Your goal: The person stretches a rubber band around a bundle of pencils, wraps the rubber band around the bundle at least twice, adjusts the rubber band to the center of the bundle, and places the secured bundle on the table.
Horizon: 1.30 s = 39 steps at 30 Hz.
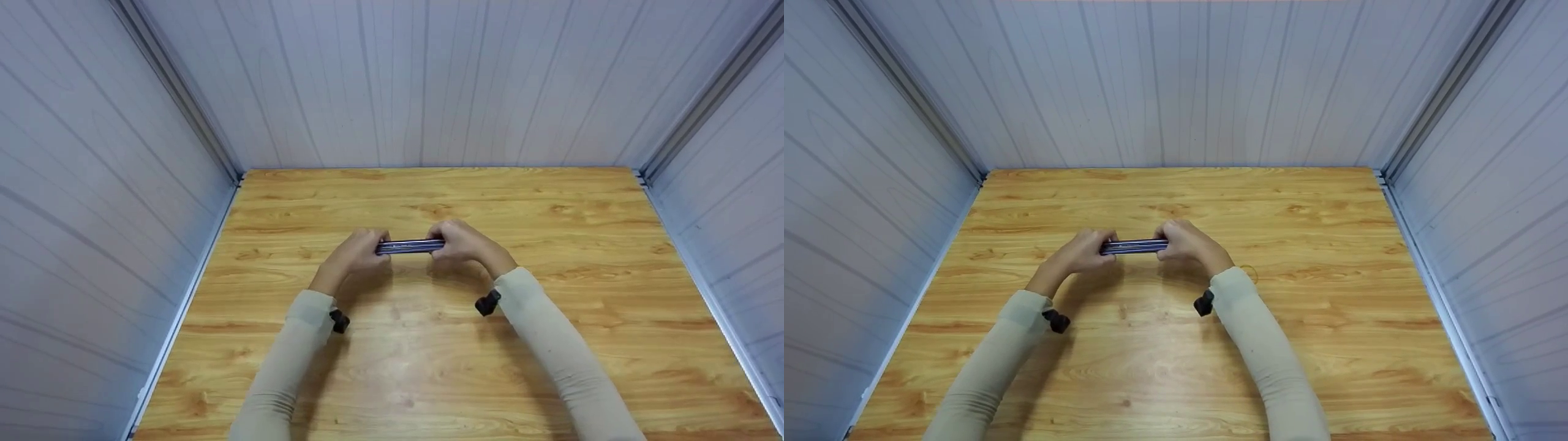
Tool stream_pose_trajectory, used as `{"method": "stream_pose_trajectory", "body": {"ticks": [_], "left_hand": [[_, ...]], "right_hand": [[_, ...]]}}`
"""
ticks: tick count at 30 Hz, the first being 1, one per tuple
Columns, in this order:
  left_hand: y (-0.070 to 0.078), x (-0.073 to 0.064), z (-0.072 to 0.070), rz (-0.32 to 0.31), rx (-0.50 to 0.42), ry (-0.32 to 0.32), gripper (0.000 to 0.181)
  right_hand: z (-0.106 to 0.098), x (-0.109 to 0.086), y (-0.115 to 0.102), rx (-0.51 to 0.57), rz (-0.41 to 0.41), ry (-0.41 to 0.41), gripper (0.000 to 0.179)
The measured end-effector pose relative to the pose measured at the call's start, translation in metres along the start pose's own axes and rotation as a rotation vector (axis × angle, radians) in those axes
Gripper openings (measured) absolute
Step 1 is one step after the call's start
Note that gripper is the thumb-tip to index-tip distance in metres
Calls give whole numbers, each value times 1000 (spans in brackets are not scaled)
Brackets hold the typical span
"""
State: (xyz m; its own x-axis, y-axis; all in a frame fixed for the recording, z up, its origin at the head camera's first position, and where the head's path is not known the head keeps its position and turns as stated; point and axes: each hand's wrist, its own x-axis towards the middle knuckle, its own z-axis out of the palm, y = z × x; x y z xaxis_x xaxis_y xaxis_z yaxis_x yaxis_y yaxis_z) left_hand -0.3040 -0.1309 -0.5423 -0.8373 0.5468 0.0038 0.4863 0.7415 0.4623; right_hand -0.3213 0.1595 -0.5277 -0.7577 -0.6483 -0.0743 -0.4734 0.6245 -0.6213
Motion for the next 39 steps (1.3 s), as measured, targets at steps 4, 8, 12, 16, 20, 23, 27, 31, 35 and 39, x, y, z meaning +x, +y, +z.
{"method": "stream_pose_trajectory", "body": {"ticks": [4,8,12,16,20,23,27,31,35,39], "left_hand": [[0,-3,-1,24,50,16,24],[1,-4,-3,59,101,38,25],[2,-2,-4,82,117,53,35],[4,-1,-4,85,138,44,48],[5,-1,-5,115,199,39,47],[5,0,-6,128,222,36,46],[4,-2,-10,115,212,40,47],[0,-5,-16,83,181,44,48],[-4,-8,-22,63,181,61,46],[-5,-8,-25,55,194,63,48]], "right_hand": [[-4,0,-4,-2,-21,25,16],[-6,0,-8,26,-32,47,13],[-7,0,-8,43,-42,62,14],[-7,0,-5,29,-52,78,14],[-6,0,-2,13,-62,98,13],[-6,-2,-2,10,-73,121,16],[-7,-7,0,73,-108,186,32],[-6,-18,6,269,-113,293,51],[-1,-28,7,508,-92,365,55],[7,-36,2,643,-93,378,61]]}}
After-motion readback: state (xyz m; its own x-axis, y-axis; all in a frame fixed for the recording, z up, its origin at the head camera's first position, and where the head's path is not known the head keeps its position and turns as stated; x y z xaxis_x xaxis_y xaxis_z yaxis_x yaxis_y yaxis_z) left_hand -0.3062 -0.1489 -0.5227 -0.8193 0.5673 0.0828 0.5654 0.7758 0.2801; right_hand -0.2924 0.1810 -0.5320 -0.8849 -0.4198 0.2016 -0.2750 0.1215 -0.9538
